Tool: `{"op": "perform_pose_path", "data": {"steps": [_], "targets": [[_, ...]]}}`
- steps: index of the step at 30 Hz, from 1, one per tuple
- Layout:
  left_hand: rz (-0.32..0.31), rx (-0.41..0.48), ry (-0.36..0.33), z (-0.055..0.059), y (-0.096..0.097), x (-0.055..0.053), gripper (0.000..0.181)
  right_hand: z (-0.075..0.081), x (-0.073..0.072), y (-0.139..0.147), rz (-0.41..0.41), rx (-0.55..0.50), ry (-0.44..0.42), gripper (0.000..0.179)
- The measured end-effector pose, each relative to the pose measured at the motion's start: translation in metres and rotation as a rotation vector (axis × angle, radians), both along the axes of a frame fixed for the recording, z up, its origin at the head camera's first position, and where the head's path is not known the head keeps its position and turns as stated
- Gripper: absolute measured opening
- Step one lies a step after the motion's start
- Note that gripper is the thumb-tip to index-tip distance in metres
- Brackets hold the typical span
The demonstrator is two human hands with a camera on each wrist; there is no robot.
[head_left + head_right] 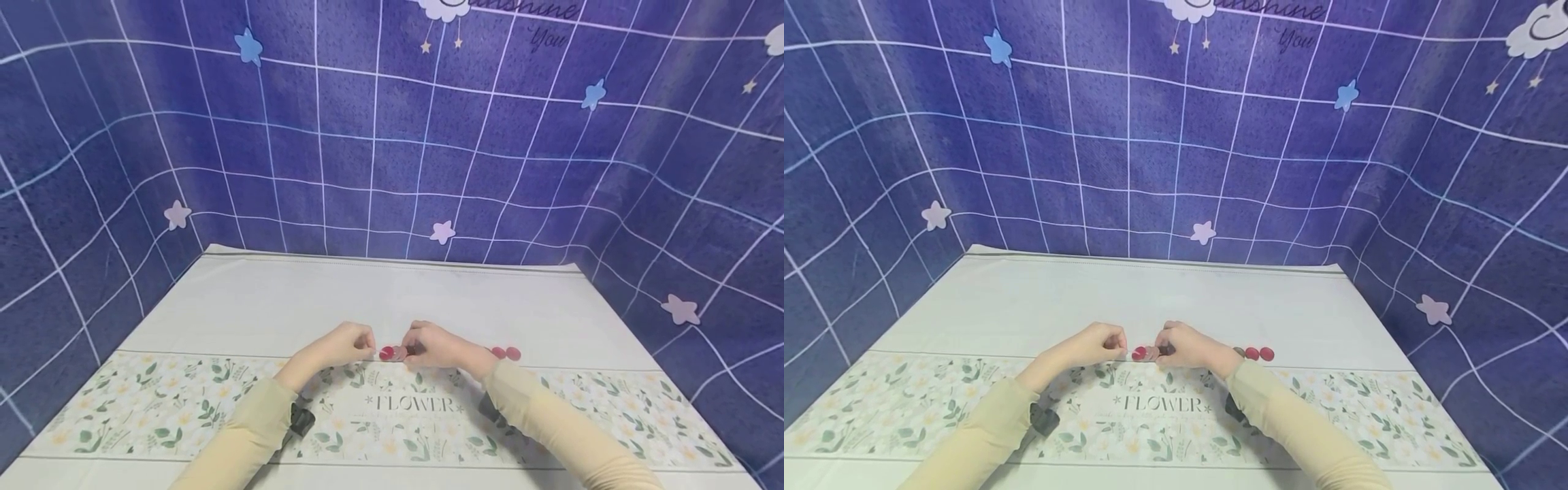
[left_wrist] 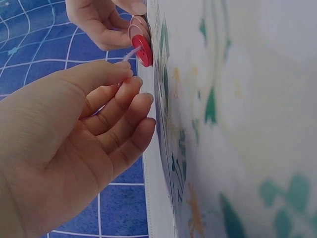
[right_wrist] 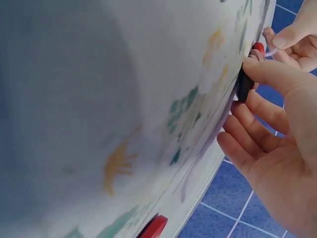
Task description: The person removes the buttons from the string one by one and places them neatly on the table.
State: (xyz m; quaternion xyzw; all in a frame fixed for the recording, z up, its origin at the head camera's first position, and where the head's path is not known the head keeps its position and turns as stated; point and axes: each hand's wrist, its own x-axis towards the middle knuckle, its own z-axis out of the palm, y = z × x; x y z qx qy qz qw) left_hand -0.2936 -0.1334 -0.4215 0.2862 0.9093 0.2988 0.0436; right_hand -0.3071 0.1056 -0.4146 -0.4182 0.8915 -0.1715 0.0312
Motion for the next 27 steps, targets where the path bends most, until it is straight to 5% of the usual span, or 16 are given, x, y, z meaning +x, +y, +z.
{"op": "perform_pose_path", "data": {"steps": [27], "targets": [[0.011, 0.015, -0.031, -0.002, 0.001, 0.001, 0.006, 0.004, 0.002, 0.013, -0.026, -0.007, -0.010, 0.023]]}}
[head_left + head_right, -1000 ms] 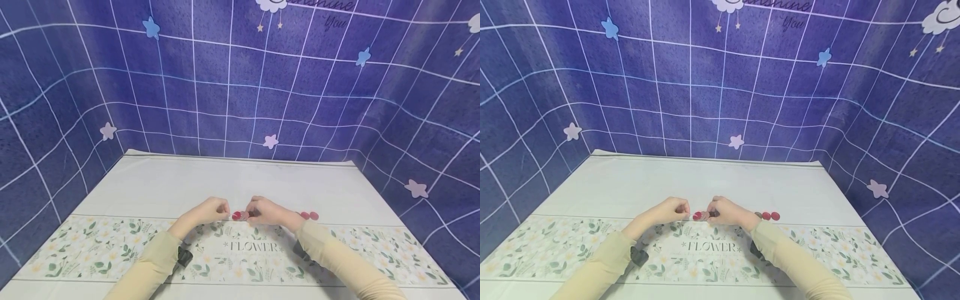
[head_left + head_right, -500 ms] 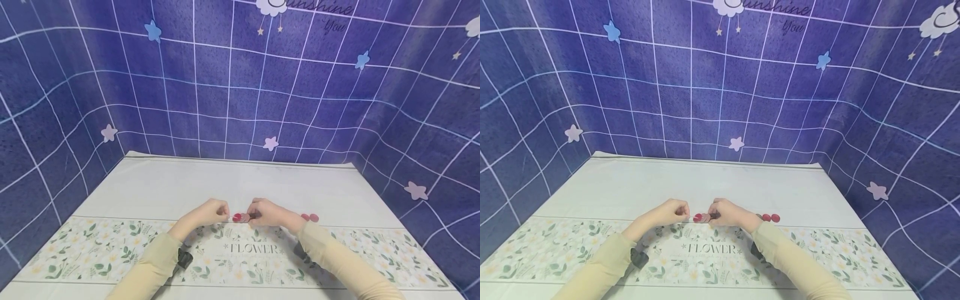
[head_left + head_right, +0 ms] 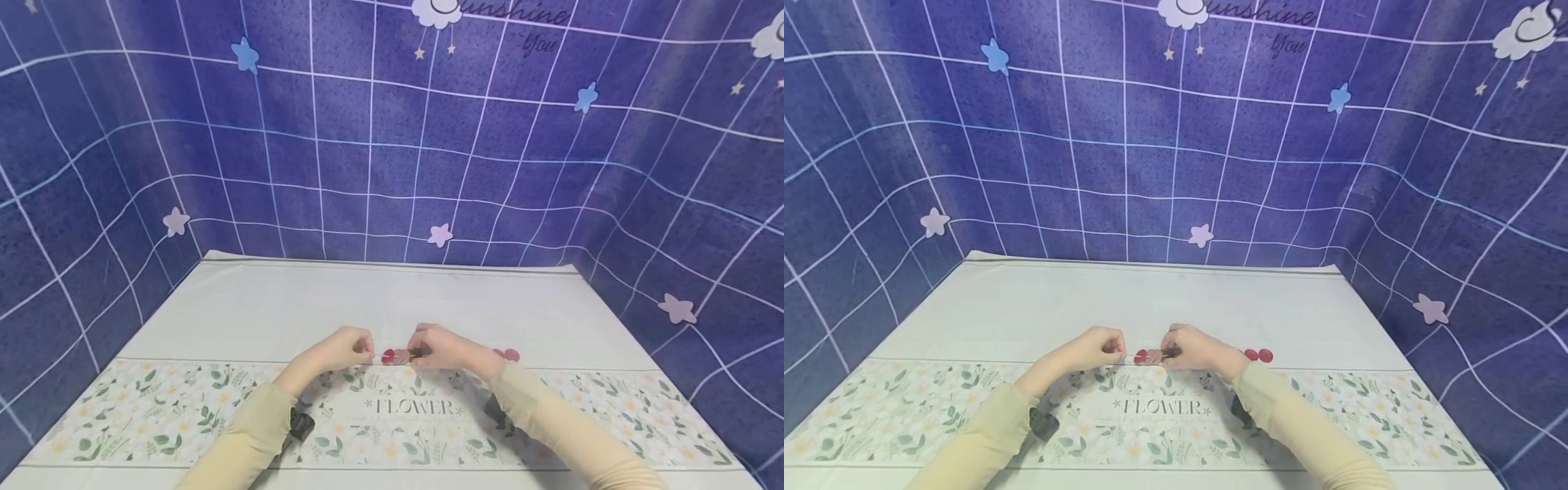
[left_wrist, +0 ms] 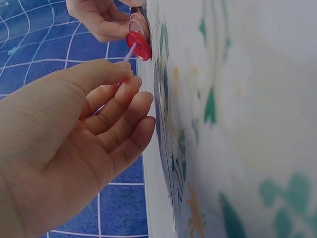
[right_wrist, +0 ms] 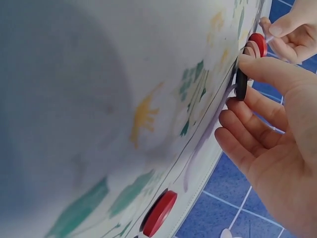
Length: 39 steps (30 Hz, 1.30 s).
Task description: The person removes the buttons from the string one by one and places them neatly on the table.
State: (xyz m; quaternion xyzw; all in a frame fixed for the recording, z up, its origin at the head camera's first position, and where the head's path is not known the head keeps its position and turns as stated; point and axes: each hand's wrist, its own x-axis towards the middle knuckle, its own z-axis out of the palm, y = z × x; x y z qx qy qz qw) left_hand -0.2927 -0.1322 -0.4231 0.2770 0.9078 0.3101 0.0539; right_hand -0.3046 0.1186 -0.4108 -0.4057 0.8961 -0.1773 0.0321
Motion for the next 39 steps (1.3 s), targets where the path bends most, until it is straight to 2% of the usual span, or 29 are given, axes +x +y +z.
{"op": "perform_pose_path", "data": {"steps": [5, 14, 20, 39], "targets": [[0.000, -0.001, 0.000, 0.001, 0.000, 0.001, 0.006, 0.000, 0.001, 0.003, -0.016, 0.006, -0.023, 0.023], [0.031, -0.011, -0.018, 0.001, 0.000, 0.001, 0.007, 0.000, 0.000, 0.011, -0.009, 0.006, -0.004, 0.022], [0.023, -0.009, -0.018, 0.000, -0.001, 0.001, 0.007, 0.000, 0.001, 0.015, -0.015, 0.004, -0.021, 0.024], [0.008, -0.013, -0.004, 0.001, -0.001, 0.000, 0.006, -0.003, -0.002, 0.029, -0.010, -0.021, 0.019, 0.026]]}}
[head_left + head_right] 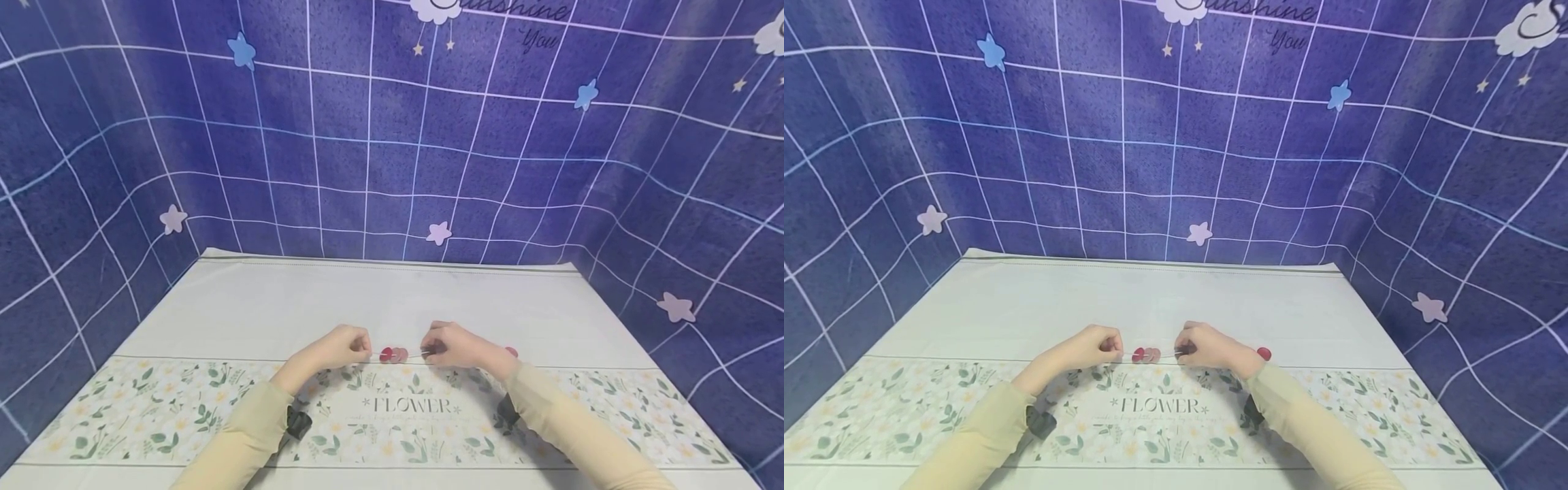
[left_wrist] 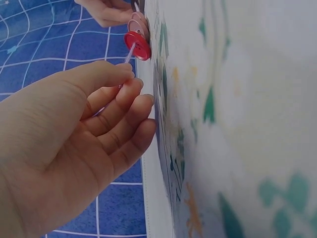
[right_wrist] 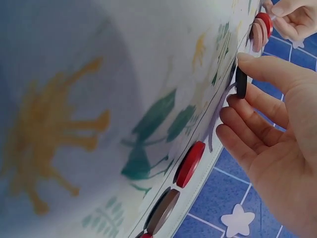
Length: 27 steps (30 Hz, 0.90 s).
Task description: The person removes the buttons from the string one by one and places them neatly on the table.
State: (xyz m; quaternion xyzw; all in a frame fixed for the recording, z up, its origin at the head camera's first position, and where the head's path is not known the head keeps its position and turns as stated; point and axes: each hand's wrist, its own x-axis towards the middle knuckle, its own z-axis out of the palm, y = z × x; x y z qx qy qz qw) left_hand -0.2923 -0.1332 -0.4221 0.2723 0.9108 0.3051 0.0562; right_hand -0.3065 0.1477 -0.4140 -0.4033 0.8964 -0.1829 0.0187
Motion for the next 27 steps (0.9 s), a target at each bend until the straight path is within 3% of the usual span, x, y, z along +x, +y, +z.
{"op": "perform_pose_path", "data": {"steps": [10, 27], "targets": [[-0.003, 0.001, 0.000, 0.002, 0.001, 0.000, 0.006, -0.002, -0.001, 0.007, 0.000, -0.014, 0.030, 0.023], [-0.010, -0.001, 0.010, -0.001, 0.000, 0.000, 0.006, -0.001, 0.002, 0.018, -0.045, 0.002, -0.008, 0.026]]}}
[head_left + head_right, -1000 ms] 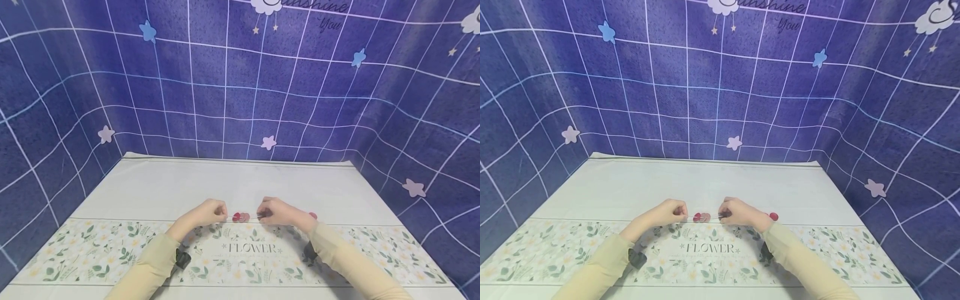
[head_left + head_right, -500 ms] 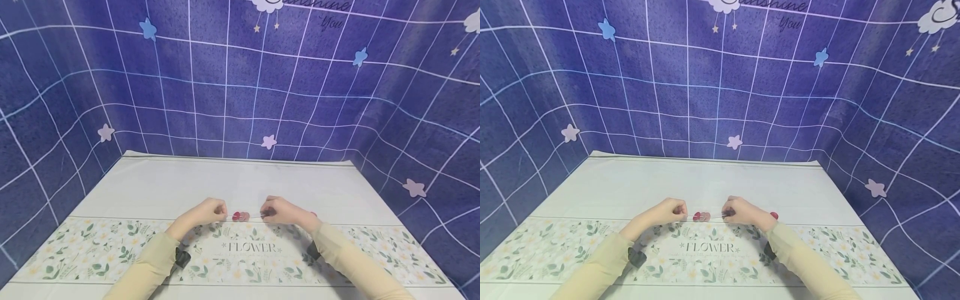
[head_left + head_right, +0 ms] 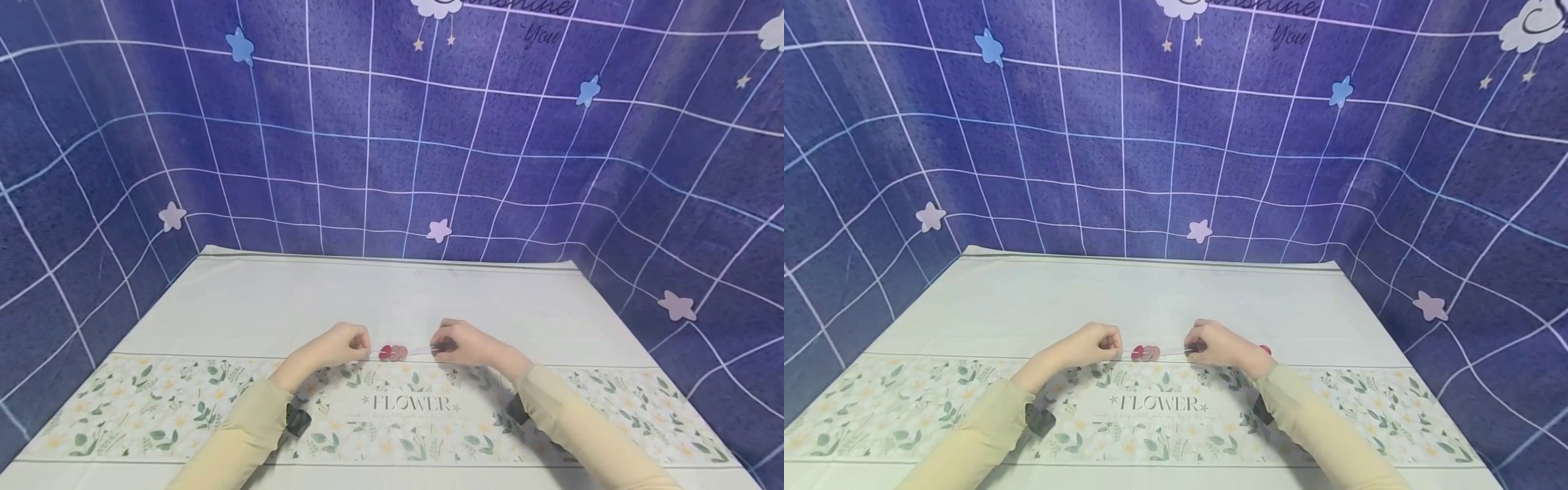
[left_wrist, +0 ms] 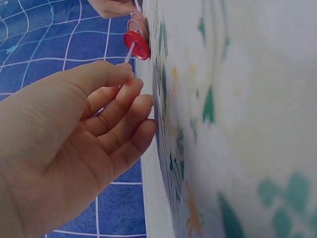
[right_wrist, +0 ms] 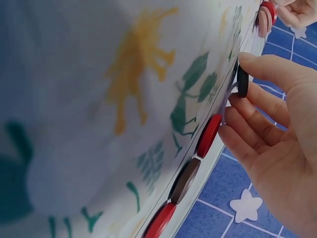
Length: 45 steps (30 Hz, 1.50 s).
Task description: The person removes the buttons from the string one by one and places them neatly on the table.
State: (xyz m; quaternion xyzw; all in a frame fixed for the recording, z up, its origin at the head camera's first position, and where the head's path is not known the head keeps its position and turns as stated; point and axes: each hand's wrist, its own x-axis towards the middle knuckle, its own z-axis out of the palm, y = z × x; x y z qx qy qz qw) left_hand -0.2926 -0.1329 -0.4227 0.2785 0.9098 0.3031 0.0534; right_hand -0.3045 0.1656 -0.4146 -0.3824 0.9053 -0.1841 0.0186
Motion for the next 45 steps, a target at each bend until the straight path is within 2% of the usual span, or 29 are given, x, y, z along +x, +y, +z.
{"op": "perform_pose_path", "data": {"steps": [11, 38, 45], "targets": [[-0.010, 0.001, 0.012, 0.002, 0.000, 0.001, 0.006, -0.001, 0.001, 0.005, 0.026, -0.025, 0.028, 0.024], [-0.002, 0.008, 0.005, 0.000, -0.001, -0.002, 0.007, -0.001, 0.002, 0.017, -0.034, -0.034, -0.004, 0.025], [-0.008, 0.009, 0.015, -0.001, -0.002, -0.002, 0.007, -0.001, 0.002, 0.021, -0.023, -0.037, 0.024, 0.024]]}}
